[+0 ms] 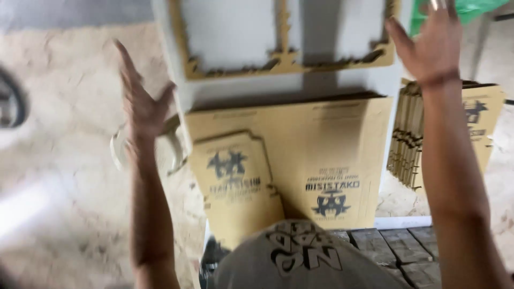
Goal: The person is punching out waste material from pre-cut cardboard sheets and folding them into their final shape.
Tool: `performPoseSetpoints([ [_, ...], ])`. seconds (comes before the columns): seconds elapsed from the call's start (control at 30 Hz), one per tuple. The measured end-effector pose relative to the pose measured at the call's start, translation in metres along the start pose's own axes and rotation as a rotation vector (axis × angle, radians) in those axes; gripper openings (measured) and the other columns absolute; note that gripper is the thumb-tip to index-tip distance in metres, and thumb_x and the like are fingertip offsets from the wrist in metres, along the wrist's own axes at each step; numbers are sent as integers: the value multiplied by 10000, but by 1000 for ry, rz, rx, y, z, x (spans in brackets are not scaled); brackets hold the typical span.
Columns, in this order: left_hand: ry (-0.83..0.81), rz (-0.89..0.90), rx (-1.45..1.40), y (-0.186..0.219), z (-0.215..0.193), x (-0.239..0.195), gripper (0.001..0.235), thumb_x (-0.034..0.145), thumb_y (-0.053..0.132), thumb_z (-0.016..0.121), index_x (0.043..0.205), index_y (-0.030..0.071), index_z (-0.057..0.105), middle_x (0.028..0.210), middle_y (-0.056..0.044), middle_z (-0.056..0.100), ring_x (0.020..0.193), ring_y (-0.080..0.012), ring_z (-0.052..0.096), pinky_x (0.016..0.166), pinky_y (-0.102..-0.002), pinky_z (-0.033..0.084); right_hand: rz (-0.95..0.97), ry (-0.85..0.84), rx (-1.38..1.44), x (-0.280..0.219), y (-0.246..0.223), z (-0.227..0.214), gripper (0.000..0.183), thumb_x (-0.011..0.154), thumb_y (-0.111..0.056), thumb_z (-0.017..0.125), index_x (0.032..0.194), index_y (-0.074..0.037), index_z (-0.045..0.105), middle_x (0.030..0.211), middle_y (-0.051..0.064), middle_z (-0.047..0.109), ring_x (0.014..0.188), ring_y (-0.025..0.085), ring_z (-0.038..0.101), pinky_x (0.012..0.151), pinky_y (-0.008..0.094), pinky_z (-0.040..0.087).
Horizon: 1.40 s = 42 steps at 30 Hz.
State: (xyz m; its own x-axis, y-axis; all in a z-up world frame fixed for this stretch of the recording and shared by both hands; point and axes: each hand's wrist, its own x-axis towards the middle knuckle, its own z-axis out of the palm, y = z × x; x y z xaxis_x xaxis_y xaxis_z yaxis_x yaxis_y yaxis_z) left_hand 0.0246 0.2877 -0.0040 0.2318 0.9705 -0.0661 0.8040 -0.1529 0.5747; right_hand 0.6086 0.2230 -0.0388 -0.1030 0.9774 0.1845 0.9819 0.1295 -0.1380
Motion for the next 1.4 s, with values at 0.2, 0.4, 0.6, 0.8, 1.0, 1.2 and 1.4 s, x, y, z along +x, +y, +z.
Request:
performPoseSetpoints([
  [0.2,52,-495,-163,8,44,-311,1059,887,320,807,1613,-32,121,1476,-524,304,1319,-694,362,1096,-764,330,172,-176,547,-229,-203,-12,654,1027,-387,670,1540,-67,420,1390,240,596,1222,424,570,1024,467,437],
  [0.4,-200,-929,-610,0,115,-468,862,950,206,673,1635,90,163,1404,-357,537,1148,-532,636,861,-586,609,435,-404,1316,-377,-325,-3,716,828,-149,869,1445,28,553,1284,228,707,1209,357,670,958,426,608],
  [0.6,-101,-928,-671,7,106,-476,795,1011,245,591,1629,76,118,1184,-275,683,824,-353,762,622,-442,682,900,-709,1316,-355,-336,-18,779,920,-405,795,1544,-84,458,1461,181,584,1361,366,546,1061,507,533],
  [0.8,-195,-895,-1406,45,84,-489,667,839,-80,697,1453,-41,441,945,-264,682,669,-422,724,647,-626,641,1095,-715,1208,-348,-332,-23,1033,891,-604,791,1625,-83,285,1637,193,307,1500,394,326,1191,601,362],
  [1.0,-316,-768,-1290,83,107,-460,555,952,107,639,1467,7,458,1007,-192,718,751,-307,747,653,-486,665,1020,-580,1196,-367,-289,-67,825,1013,-446,648,1614,-17,281,1596,287,336,1503,475,297,1224,609,305],
  [1.2,-331,-659,-1072,186,192,-418,785,942,142,751,1582,24,313,1340,-302,515,878,-334,693,612,-407,649,1025,-243,1078,-438,-177,-120,513,1014,-332,677,1424,-34,592,1394,321,571,1336,486,521,1140,585,409],
  [1.4,-539,-399,-841,373,275,-376,834,905,431,788,1573,119,397,1410,-353,524,1322,-473,538,1090,-560,465,1132,-56,960,-543,3,-139,486,987,-323,754,1388,-73,642,1208,239,685,1204,344,620,1048,488,466],
])
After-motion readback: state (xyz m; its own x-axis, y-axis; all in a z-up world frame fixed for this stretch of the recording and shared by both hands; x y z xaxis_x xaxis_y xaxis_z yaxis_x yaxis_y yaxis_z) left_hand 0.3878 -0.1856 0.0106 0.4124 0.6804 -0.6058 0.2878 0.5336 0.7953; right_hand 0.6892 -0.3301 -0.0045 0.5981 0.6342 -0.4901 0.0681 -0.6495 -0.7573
